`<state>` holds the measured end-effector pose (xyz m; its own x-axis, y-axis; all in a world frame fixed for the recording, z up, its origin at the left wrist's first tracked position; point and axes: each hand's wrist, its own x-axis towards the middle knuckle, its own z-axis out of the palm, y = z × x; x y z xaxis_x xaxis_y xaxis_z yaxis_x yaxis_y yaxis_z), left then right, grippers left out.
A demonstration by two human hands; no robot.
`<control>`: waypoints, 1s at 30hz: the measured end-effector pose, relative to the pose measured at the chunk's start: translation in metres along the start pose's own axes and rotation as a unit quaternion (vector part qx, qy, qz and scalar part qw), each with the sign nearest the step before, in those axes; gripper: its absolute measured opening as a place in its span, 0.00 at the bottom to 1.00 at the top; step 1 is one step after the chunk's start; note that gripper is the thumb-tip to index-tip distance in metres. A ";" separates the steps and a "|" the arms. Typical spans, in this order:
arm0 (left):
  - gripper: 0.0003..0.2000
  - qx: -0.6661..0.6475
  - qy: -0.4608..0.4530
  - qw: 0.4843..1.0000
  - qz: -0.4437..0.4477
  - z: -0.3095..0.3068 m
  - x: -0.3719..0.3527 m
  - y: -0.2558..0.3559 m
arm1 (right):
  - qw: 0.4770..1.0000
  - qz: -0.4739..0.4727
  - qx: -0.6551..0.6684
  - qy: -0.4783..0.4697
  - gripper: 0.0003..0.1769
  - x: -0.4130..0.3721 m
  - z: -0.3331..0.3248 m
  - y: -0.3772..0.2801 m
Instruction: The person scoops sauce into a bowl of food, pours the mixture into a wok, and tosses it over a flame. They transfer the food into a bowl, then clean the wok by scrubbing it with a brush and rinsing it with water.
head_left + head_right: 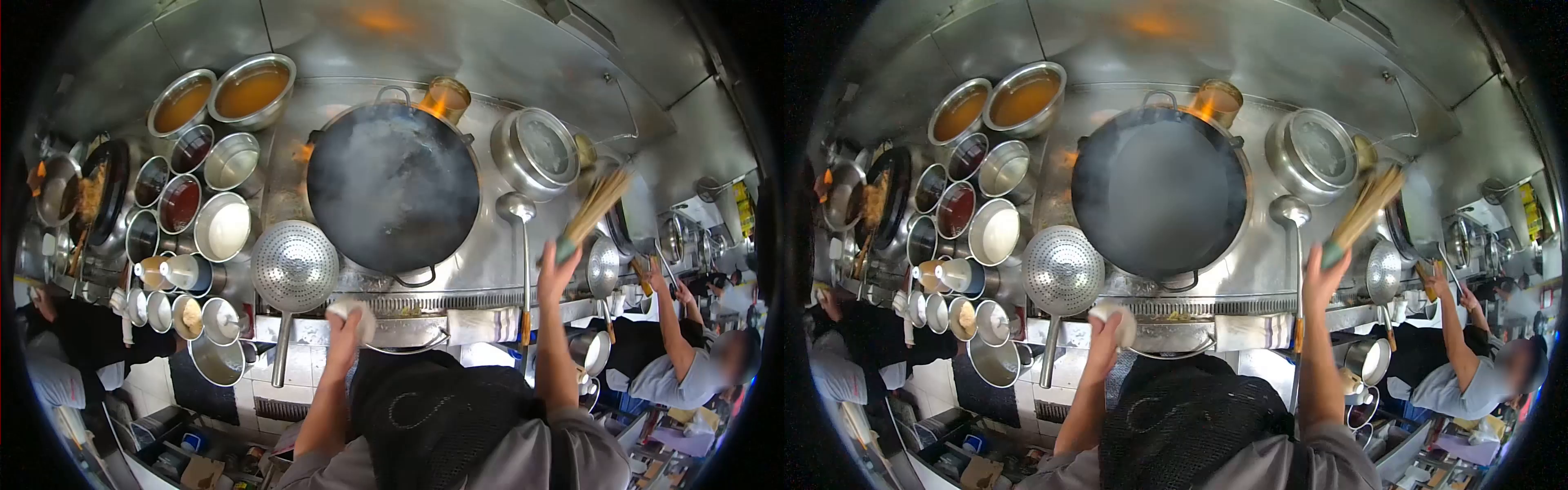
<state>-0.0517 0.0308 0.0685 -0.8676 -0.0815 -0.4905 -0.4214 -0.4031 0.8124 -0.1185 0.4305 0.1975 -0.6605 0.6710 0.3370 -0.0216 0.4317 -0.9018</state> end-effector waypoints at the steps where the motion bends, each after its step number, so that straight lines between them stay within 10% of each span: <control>1: 0.23 0.018 -0.007 1.000 0.024 -0.018 -0.011 0.005 | 0.996 0.044 -0.076 -0.023 0.40 -0.040 -0.020 0.010; 3: 0.24 0.059 0.018 0.998 -0.011 -0.046 -0.029 0.017 | 0.957 -0.055 -0.258 -0.121 0.45 -0.114 -0.064 0.080; 5: 0.26 0.113 0.014 0.994 -0.006 -0.070 -0.033 0.020 | 0.824 0.262 -0.333 -0.376 0.46 -0.146 -0.080 0.038; 8: 0.24 0.350 -0.002 0.937 0.017 -0.091 -0.025 0.004 | 0.899 0.042 -0.305 -0.311 0.46 -0.163 -0.081 0.093; 11: 0.26 0.562 0.126 0.801 0.166 -0.112 -0.005 -0.038 | 0.885 0.210 -0.216 -0.354 0.44 -0.122 -0.050 0.055; 13: 0.26 0.371 0.134 0.905 0.157 -0.111 -0.001 -0.046 | 0.836 0.260 -0.251 -0.413 0.43 -0.107 -0.043 0.067; 15: 0.30 0.266 0.141 0.939 0.169 -0.097 -0.010 -0.044 | 0.806 0.014 -0.383 -0.451 0.44 -0.107 -0.035 0.148; 21: 0.37 0.221 0.354 0.884 0.212 -0.094 -0.049 -0.088 | 0.854 -0.021 -0.466 -0.232 0.38 -0.044 -0.061 0.156; 26: 0.38 0.322 0.360 0.875 -0.014 -0.113 -0.158 -0.205 | 0.793 0.005 -0.470 -0.387 0.41 -0.004 -0.078 0.220; 30: 0.40 0.224 0.351 0.872 -0.258 -0.141 -0.265 -0.330 | 0.861 -0.072 -0.389 -0.320 0.39 0.011 -0.084 0.232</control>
<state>0.3541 0.0569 -0.1138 -0.2222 -0.5960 -0.7716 -0.9051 -0.1680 0.3905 -0.0683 0.5889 0.0145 -0.9765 0.2150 -0.0133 0.2076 0.9227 -0.3248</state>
